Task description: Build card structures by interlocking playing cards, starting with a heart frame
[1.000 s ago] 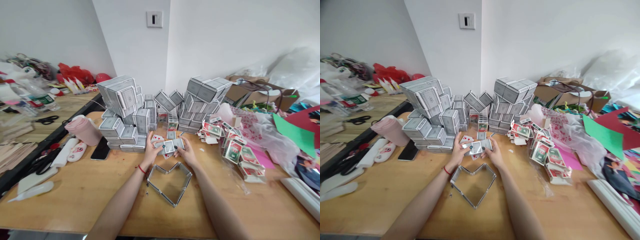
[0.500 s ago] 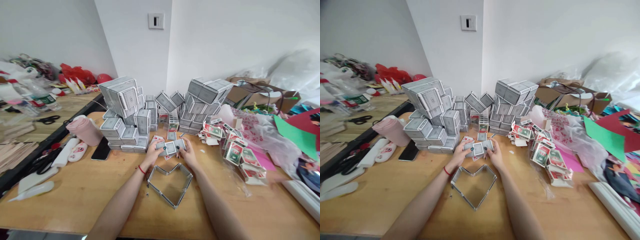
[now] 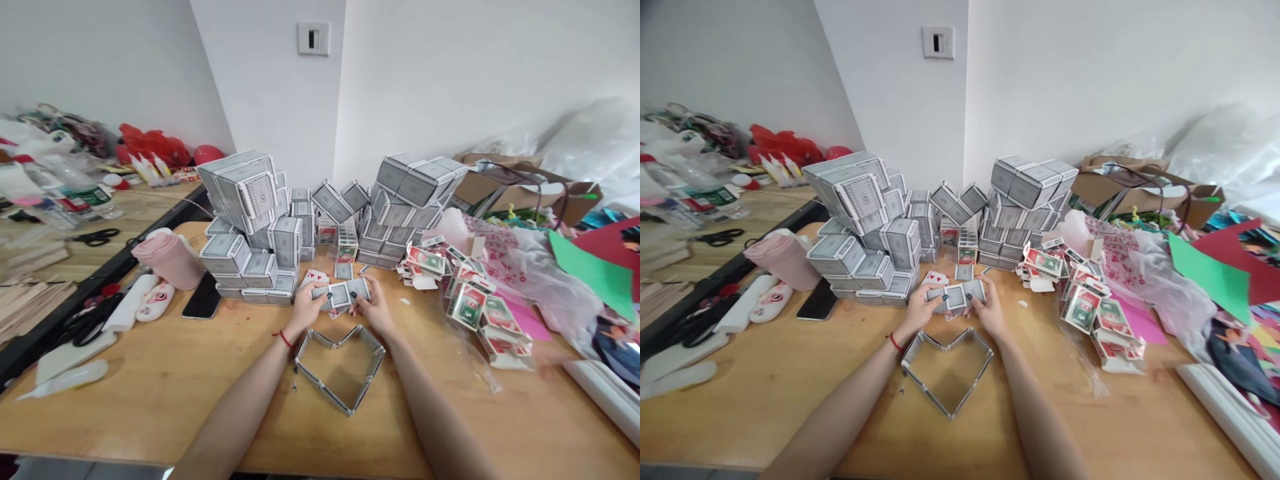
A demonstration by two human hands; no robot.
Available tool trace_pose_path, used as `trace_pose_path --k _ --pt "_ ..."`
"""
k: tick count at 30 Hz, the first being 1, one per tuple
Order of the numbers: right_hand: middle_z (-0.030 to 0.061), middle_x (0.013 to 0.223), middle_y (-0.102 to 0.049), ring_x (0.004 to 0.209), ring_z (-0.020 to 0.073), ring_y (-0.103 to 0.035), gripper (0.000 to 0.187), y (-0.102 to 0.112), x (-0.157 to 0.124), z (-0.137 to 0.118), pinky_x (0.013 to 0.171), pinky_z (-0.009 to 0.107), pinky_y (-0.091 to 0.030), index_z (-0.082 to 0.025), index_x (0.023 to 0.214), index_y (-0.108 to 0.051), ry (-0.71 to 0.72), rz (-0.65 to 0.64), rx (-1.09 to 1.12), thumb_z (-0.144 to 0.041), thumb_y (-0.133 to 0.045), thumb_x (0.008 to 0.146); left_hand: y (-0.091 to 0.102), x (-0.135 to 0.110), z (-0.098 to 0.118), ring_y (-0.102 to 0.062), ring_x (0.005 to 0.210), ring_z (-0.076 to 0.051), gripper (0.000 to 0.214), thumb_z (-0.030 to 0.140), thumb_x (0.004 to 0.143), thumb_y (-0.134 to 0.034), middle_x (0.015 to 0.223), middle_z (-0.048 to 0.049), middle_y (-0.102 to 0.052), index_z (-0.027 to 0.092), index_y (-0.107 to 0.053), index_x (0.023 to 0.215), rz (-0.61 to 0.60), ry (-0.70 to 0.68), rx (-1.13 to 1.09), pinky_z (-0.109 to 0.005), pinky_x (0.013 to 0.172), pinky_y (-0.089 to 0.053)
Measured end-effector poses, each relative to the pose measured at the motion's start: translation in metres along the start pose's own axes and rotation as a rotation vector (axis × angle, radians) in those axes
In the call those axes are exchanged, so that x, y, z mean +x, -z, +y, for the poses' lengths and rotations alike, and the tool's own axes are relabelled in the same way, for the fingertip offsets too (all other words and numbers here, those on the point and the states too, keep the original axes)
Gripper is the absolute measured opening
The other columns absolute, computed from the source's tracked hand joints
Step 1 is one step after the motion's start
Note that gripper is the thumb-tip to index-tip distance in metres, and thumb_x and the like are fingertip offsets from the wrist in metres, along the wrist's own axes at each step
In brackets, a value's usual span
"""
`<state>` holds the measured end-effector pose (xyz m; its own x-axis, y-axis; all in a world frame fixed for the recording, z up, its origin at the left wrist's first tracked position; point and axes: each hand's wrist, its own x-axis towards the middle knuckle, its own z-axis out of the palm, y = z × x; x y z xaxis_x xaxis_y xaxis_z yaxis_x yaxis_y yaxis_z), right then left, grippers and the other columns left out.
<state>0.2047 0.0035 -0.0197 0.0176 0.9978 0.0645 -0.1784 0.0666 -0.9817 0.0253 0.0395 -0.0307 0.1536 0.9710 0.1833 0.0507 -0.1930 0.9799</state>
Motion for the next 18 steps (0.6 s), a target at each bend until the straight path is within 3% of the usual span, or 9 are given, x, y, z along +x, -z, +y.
trace_pose_path --k 9,18 --pt "-0.0071 0.065 -0.054 0.045 0.0116 -0.058 0.052 -0.002 -0.001 0.003 0.045 0.025 -0.048 -0.029 0.115 -0.026 -0.019 -0.037 0.073 -0.032 -0.058 0.074 -0.001 -0.001 0.002 -0.061 0.083 -0.020 0.026 0.020 0.067 -0.063 0.098 -0.0089 -0.061 0.012 -0.059 0.092 -0.042 0.113 -0.110 -0.028 0.050 -0.055" --pt "-0.0083 0.063 -0.051 0.044 0.0107 -0.056 0.052 -0.002 -0.002 0.005 0.043 0.024 -0.047 -0.028 0.118 -0.024 0.001 -0.043 -0.010 -0.033 -0.055 0.076 -0.001 -0.003 0.016 -0.060 0.084 -0.019 0.020 0.016 0.068 -0.061 0.096 -0.0087 -0.060 0.013 -0.059 0.088 -0.042 0.080 -0.052 -0.025 0.054 -0.054"
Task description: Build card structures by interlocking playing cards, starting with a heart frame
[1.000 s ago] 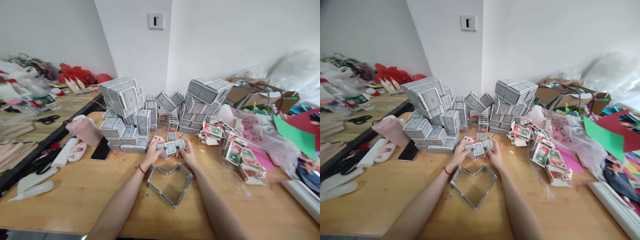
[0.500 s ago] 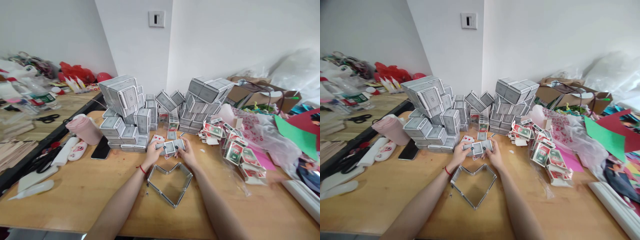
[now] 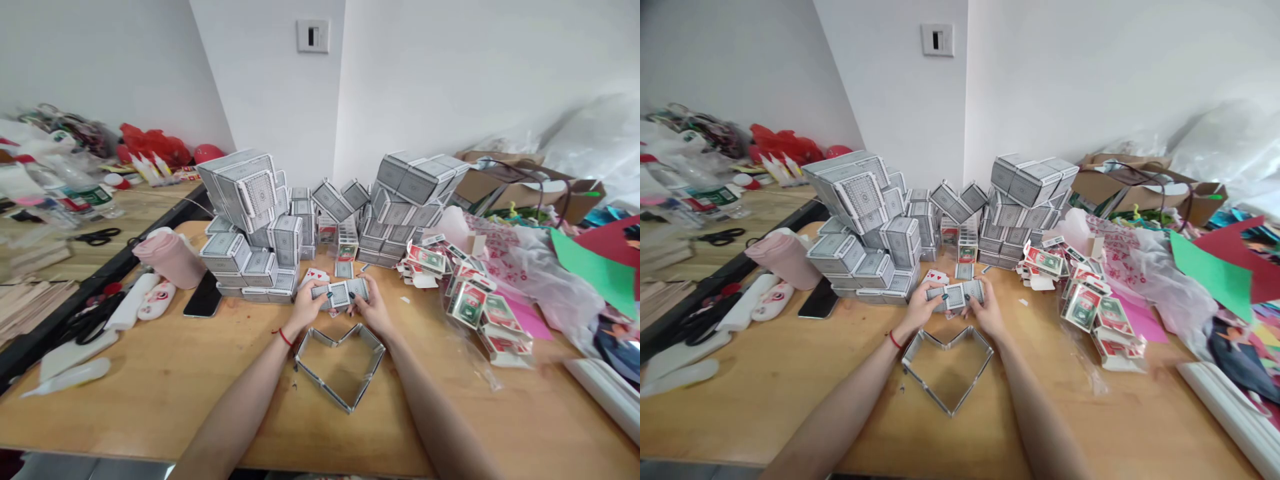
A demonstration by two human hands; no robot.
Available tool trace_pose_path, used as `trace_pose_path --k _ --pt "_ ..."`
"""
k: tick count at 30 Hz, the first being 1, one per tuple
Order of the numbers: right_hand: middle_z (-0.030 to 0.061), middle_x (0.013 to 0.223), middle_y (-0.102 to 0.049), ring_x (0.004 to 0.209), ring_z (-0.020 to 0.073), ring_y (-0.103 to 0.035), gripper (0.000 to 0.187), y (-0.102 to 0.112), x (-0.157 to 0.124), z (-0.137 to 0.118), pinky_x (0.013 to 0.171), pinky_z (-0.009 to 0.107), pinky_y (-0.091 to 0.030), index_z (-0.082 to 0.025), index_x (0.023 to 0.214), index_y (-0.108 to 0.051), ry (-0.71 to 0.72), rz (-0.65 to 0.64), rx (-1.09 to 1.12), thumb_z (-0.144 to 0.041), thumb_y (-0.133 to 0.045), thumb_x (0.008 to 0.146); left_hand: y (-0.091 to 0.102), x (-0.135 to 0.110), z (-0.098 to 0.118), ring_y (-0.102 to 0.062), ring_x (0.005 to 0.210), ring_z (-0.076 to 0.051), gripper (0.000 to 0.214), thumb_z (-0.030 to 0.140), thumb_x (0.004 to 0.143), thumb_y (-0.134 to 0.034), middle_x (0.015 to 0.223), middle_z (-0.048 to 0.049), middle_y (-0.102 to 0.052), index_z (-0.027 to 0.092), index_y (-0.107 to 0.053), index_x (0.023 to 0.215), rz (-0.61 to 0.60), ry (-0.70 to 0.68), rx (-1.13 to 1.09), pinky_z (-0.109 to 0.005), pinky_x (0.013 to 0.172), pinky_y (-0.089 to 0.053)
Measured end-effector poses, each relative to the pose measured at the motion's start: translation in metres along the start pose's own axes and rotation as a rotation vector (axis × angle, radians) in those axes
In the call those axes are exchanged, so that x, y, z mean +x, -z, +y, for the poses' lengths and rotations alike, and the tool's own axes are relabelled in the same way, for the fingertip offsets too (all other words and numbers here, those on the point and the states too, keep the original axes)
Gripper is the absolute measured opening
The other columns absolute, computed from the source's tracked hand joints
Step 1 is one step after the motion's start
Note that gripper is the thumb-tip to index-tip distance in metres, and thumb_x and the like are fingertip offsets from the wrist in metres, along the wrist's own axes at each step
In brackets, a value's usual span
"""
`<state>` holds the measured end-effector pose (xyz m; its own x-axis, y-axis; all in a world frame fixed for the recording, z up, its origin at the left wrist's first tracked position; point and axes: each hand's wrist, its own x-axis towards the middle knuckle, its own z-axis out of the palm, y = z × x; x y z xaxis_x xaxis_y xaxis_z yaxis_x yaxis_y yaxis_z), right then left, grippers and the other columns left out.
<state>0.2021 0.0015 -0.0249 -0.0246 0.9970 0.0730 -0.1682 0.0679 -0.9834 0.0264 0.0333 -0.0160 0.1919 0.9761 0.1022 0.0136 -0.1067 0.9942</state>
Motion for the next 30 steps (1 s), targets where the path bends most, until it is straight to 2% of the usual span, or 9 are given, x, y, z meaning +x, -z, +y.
trace_pose_path --k 5,11,15,21,30 --pt "-0.0085 0.062 -0.050 0.044 0.0102 -0.055 0.051 0.001 -0.001 0.001 0.044 0.024 -0.048 -0.027 0.117 -0.024 0.011 -0.022 -0.029 -0.033 -0.055 0.077 -0.001 -0.001 0.005 -0.060 0.081 -0.019 0.019 0.016 0.069 -0.060 0.095 -0.0077 -0.058 0.014 -0.057 0.087 -0.030 0.027 -0.015 -0.027 0.050 -0.054" --pt "-0.0082 0.061 -0.053 0.040 0.0098 -0.053 0.053 0.000 -0.002 0.004 0.038 0.020 -0.042 -0.026 0.118 -0.023 -0.031 -0.004 -0.082 -0.036 -0.054 0.077 -0.001 0.000 0.009 -0.059 0.083 -0.019 0.016 0.011 0.068 -0.060 0.090 -0.0078 -0.060 0.013 -0.058 0.084 0.007 -0.035 0.079 -0.032 0.066 -0.053" --pt "-0.0082 0.058 -0.056 0.037 0.0099 -0.052 0.053 -0.002 -0.004 0.001 0.034 0.017 -0.037 -0.026 0.117 -0.020 -0.058 -0.029 -0.101 -0.041 -0.052 0.077 0.000 0.000 0.009 -0.058 0.086 -0.021 0.016 0.012 0.068 -0.061 0.091 -0.0081 -0.061 0.013 -0.058 0.083 0.008 -0.040 0.091 -0.036 0.071 -0.052" --pt "-0.0094 0.055 -0.056 0.034 0.0091 -0.051 0.055 -0.005 -0.005 -0.004 0.032 0.015 -0.035 -0.025 0.116 -0.020 -0.069 -0.037 -0.108 -0.044 -0.052 0.076 -0.001 0.000 0.010 -0.058 0.082 -0.019 0.015 0.012 0.068 -0.061 0.088 -0.0070 -0.060 0.014 -0.058 0.083 0.010 -0.035 0.075 -0.033 0.068 -0.052" --pt "-0.0099 0.054 -0.054 0.034 0.0091 -0.050 0.051 -0.006 -0.006 -0.006 0.031 0.015 -0.034 -0.024 0.116 -0.019 -0.054 -0.081 -0.140 -0.041 -0.049 0.077 -0.003 -0.002 0.015 -0.059 0.082 -0.020 0.017 0.017 0.069 -0.063 0.087 -0.0065 -0.059 0.014 -0.056 0.084 -0.016 -0.012 0.071 -0.035 0.067 -0.054"
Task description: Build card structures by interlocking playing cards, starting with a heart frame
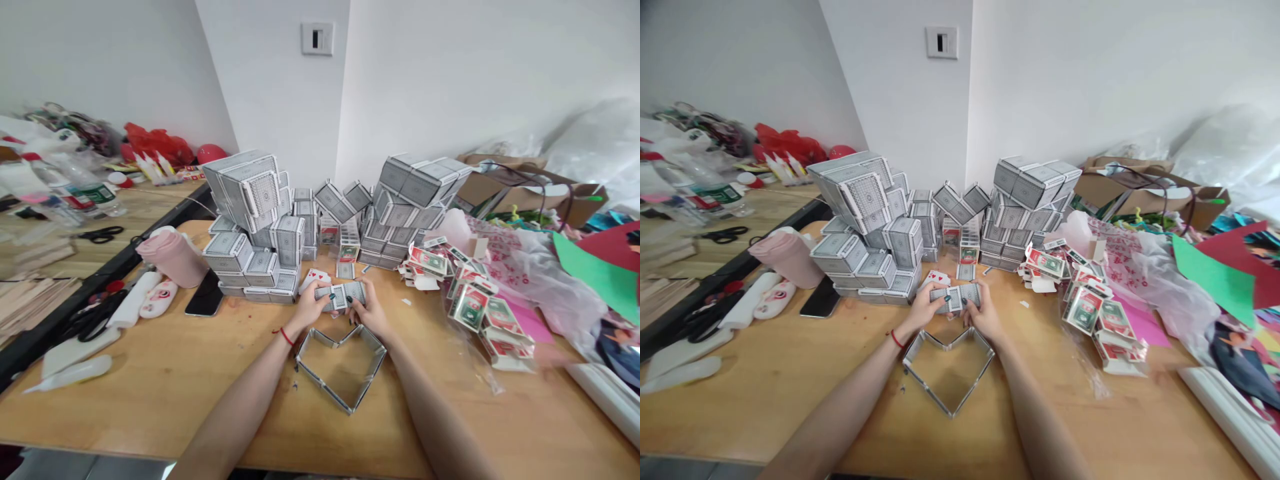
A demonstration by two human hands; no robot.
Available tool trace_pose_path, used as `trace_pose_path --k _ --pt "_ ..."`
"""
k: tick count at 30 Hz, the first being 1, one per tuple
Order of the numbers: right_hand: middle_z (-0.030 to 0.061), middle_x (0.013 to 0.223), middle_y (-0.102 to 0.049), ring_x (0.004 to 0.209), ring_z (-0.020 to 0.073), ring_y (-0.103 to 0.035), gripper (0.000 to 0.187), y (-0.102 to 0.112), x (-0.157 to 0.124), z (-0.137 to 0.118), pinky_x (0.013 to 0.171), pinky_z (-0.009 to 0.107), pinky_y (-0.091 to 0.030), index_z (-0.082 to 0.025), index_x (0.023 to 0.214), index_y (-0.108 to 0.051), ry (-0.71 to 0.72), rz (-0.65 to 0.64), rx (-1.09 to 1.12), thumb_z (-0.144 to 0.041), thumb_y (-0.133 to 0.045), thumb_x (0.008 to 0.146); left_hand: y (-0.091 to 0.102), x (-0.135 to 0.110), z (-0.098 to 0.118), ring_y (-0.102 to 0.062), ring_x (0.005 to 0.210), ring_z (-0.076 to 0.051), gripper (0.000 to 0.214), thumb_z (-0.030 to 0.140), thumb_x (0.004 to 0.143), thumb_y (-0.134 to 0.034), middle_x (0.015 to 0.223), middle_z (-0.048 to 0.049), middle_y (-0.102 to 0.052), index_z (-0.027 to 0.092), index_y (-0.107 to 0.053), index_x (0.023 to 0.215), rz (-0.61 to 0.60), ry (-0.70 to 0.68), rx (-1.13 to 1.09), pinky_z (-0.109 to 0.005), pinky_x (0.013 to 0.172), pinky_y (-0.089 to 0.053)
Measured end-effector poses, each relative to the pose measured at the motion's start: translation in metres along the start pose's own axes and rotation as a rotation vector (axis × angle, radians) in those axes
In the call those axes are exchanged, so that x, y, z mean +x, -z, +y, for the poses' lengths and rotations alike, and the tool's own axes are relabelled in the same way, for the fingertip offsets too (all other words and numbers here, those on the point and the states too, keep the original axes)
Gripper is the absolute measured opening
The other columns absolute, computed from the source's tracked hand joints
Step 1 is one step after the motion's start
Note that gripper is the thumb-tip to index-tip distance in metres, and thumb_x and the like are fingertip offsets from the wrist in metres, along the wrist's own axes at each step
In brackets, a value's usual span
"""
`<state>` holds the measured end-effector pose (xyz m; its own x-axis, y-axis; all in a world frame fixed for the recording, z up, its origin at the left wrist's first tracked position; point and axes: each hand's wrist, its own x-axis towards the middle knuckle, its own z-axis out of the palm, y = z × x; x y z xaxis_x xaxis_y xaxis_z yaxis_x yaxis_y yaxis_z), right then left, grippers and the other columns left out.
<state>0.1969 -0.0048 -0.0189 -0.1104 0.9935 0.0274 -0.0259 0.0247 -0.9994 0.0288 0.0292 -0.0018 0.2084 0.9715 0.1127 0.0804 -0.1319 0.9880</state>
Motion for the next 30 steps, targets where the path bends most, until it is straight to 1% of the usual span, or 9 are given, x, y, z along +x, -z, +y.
trace_pose_path --k 2,6,9,14,18,21,24,30 --pt "-0.0097 0.054 -0.054 0.033 0.0091 -0.050 0.051 0.000 0.000 0.000 0.031 0.015 -0.033 -0.024 0.116 -0.019 0.000 -0.002 0.001 -0.041 -0.049 0.078 0.000 0.000 0.000 -0.059 0.082 -0.021 0.018 0.019 0.069 -0.062 0.089 -0.0069 -0.058 0.014 -0.055 0.086 -0.013 0.020 -0.019 -0.035 0.064 -0.055" --pt "-0.0097 0.054 -0.054 0.034 0.0093 -0.050 0.050 -0.001 0.000 -0.001 0.031 0.015 -0.032 -0.025 0.115 -0.020 -0.006 -0.017 -0.015 -0.040 -0.049 0.078 -0.002 -0.001 -0.004 -0.058 0.080 -0.020 0.021 0.023 0.071 -0.060 0.092 -0.0066 -0.055 0.015 -0.052 0.089 -0.085 0.071 -0.097 -0.031 0.053 -0.055" --pt "-0.0100 0.055 -0.054 0.034 0.0092 -0.051 0.049 -0.001 0.000 -0.001 0.032 0.015 -0.033 -0.025 0.115 -0.020 -0.009 -0.027 -0.032 -0.039 -0.048 0.078 -0.003 0.000 -0.009 -0.058 0.080 -0.019 0.022 0.024 0.071 -0.059 0.092 -0.0067 -0.053 0.015 -0.051 0.091 -0.102 0.059 -0.108 -0.027 0.049 -0.055" --pt "-0.0109 0.053 -0.051 0.032 0.0084 -0.048 0.049 -0.003 0.000 -0.002 0.031 0.016 -0.034 -0.025 0.115 -0.020 -0.010 -0.038 -0.032 -0.038 -0.049 0.077 -0.004 0.004 -0.021 -0.059 0.072 -0.016 0.024 0.025 0.073 -0.057 0.090 -0.0057 -0.054 0.016 -0.048 0.094 -0.149 0.068 -0.114 -0.027 0.048 -0.054" --pt "-0.0111 0.053 -0.051 0.032 0.0078 -0.046 0.049 -0.004 0.000 -0.003 0.031 0.015 -0.033 -0.025 0.116 -0.020 -0.002 -0.042 -0.043 -0.037 -0.049 0.078 -0.003 0.005 -0.026 -0.059 0.058 -0.013 0.028 0.028 0.075 -0.056 0.085 -0.0042 -0.057 0.018 -0.044 0.099 -0.197 0.109 -0.135 -0.030 0.049 -0.054" --pt "-0.0112 0.052 -0.051 0.032 0.0072 -0.045 0.048 -0.004 0.000 -0.003 0.032 0.014 -0.033 -0.025 0.116 -0.020 0.010 -0.051 -0.046 -0.036 -0.048 0.078 -0.003 0.004 -0.025 -0.059 0.050 -0.013 0.029 0.028 0.076 -0.054 0.084 -0.0035 -0.057 0.019 -0.041 0.100 -0.221 0.127 -0.170 -0.031 0.048 -0.053" --pt "-0.0113 0.052 -0.050 0.031 0.0069 -0.043 0.049 -0.004 0.001 -0.002 0.031 0.014 -0.032 -0.025 0.116 -0.020 0.010 -0.049 -0.051 -0.037 -0.048 0.078 -0.004 0.004 -0.022 -0.059 0.048 -0.012 0.026 0.026 0.076 -0.055 0.082 -0.0026 -0.057 0.019 -0.041 0.097 -0.206 0.116 -0.178 -0.030 0.047 -0.052" --pt "-0.0114 0.052 -0.050 0.031 0.0070 -0.043 0.050 -0.005 0.001 0.000 0.031 0.015 -0.033 -0.025 0.116 -0.021 0.011 -0.039 -0.058 -0.037 -0.049 0.077 -0.004 0.004 -0.019 -0.058 0.046 -0.011 0.026 0.027 0.075 -0.056 0.077 -0.0007 -0.058 0.019 -0.041 0.096 -0.214 0.110 -0.188 -0.026 0.045 -0.051"
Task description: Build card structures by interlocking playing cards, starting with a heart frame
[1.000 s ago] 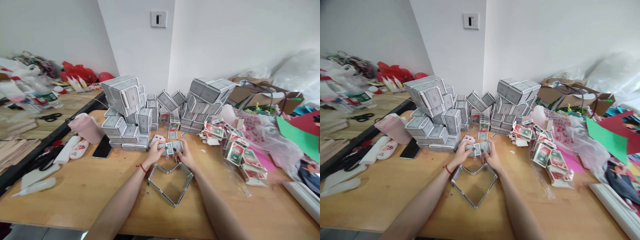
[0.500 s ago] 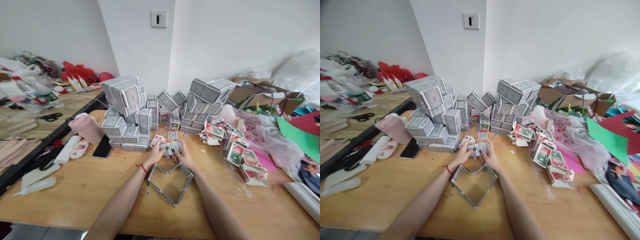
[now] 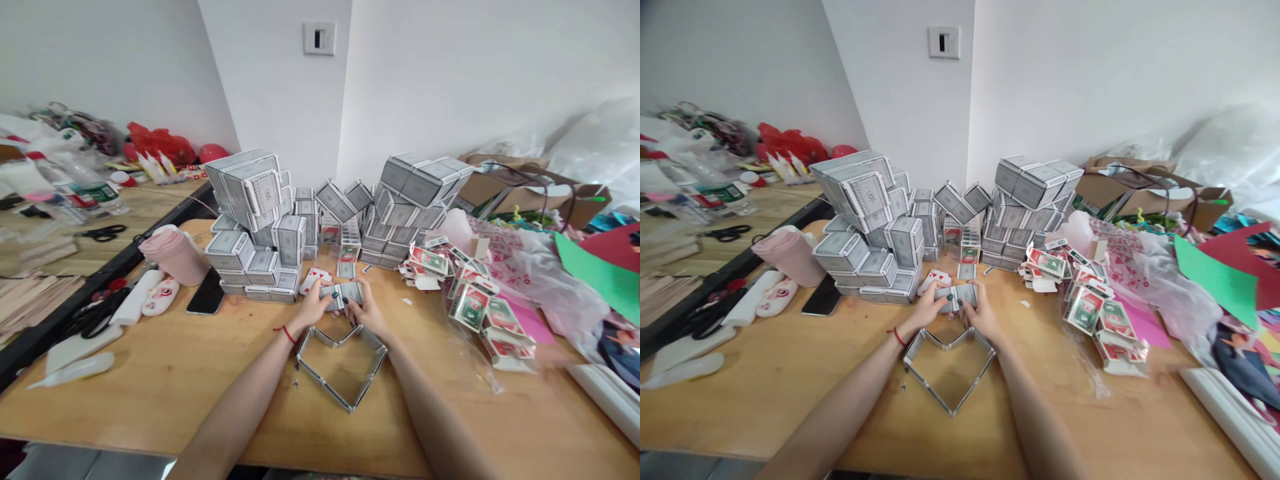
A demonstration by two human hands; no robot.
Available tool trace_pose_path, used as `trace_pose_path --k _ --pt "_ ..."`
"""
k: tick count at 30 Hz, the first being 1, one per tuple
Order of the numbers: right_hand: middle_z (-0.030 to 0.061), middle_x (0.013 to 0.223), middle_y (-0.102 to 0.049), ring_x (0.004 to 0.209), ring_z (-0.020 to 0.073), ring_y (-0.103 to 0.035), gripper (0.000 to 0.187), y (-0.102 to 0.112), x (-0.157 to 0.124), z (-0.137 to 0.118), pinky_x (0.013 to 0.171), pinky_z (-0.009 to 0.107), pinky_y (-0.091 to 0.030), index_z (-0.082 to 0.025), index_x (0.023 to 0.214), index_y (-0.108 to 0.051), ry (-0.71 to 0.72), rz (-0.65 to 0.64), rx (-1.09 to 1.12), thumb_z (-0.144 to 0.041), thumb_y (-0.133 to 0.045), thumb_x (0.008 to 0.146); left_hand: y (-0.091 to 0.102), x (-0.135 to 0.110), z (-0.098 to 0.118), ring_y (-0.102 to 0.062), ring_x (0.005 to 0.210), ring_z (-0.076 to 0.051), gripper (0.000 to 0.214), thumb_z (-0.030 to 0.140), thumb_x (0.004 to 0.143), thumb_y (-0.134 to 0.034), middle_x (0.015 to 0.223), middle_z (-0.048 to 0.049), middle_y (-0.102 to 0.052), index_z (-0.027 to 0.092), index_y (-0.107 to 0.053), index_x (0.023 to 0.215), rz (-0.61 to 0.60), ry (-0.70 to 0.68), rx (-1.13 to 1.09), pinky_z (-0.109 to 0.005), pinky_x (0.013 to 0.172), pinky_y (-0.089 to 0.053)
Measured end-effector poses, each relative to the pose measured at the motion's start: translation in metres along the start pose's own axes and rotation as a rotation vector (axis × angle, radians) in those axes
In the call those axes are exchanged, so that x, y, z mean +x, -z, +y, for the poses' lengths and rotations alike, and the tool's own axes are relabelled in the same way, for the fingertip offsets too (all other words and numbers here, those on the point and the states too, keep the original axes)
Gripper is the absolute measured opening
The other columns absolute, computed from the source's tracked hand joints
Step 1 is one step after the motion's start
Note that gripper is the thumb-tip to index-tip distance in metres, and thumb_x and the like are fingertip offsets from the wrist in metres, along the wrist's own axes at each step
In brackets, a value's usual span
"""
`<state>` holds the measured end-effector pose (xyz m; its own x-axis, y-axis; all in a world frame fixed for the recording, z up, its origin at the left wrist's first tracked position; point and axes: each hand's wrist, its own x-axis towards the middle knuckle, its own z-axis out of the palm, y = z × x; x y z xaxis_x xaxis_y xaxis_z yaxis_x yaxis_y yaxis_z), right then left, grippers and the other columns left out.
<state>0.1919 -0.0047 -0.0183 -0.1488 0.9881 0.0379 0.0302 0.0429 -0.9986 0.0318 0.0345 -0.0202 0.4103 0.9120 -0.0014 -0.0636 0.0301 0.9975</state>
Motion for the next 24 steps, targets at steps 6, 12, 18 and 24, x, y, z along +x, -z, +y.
trace_pose_path --k 6,12,18,24 --pt "-0.0106 0.053 -0.050 0.031 0.0075 -0.044 0.048 -0.0014 0.0007 0.0018 0.030 0.015 -0.033 -0.025 0.117 -0.021 0.012 0.013 -0.016 -0.034 -0.049 0.078 -0.0021 -0.0024 0.0072 -0.058 0.046 -0.011 0.023 0.026 0.075 -0.056 0.079 -0.0024 -0.059 0.019 -0.043 0.093 0.052 -0.012 0.029 -0.027 0.045 -0.051" --pt "-0.0109 0.052 -0.050 0.031 0.0077 -0.044 0.049 -0.0024 0.0013 0.0019 0.031 0.016 -0.035 -0.025 0.117 -0.021 0.021 0.025 -0.027 -0.031 -0.049 0.078 -0.0016 -0.0035 0.0081 -0.056 0.046 -0.011 0.022 0.024 0.074 -0.056 0.082 -0.0033 -0.057 0.018 -0.044 0.092 0.067 -0.035 0.040 -0.028 0.045 -0.051" --pt "-0.0108 0.051 -0.051 0.030 0.0078 -0.044 0.051 0.0007 0.0017 -0.0020 0.028 0.015 -0.031 -0.025 0.119 -0.021 0.010 0.034 0.066 -0.035 -0.050 0.078 0.0018 -0.0019 0.0023 -0.060 0.076 -0.016 0.040 0.019 0.071 -0.056 0.096 -0.0057 -0.054 0.019 -0.041 0.108 -0.009 -0.038 -0.028 -0.028 0.057 -0.054" --pt "-0.0107 0.051 -0.053 0.030 0.0079 -0.046 0.051 0.0067 0.0045 0.0026 0.031 0.015 -0.035 -0.026 0.117 -0.022 0.027 0.078 0.208 -0.040 -0.052 0.078 0.0040 -0.0035 0.0094 -0.051 0.101 -0.021 0.059 0.016 0.065 -0.063 0.114 -0.0083 -0.046 0.019 -0.035 0.116 -0.015 -0.166 0.151 -0.034 0.081 -0.048"
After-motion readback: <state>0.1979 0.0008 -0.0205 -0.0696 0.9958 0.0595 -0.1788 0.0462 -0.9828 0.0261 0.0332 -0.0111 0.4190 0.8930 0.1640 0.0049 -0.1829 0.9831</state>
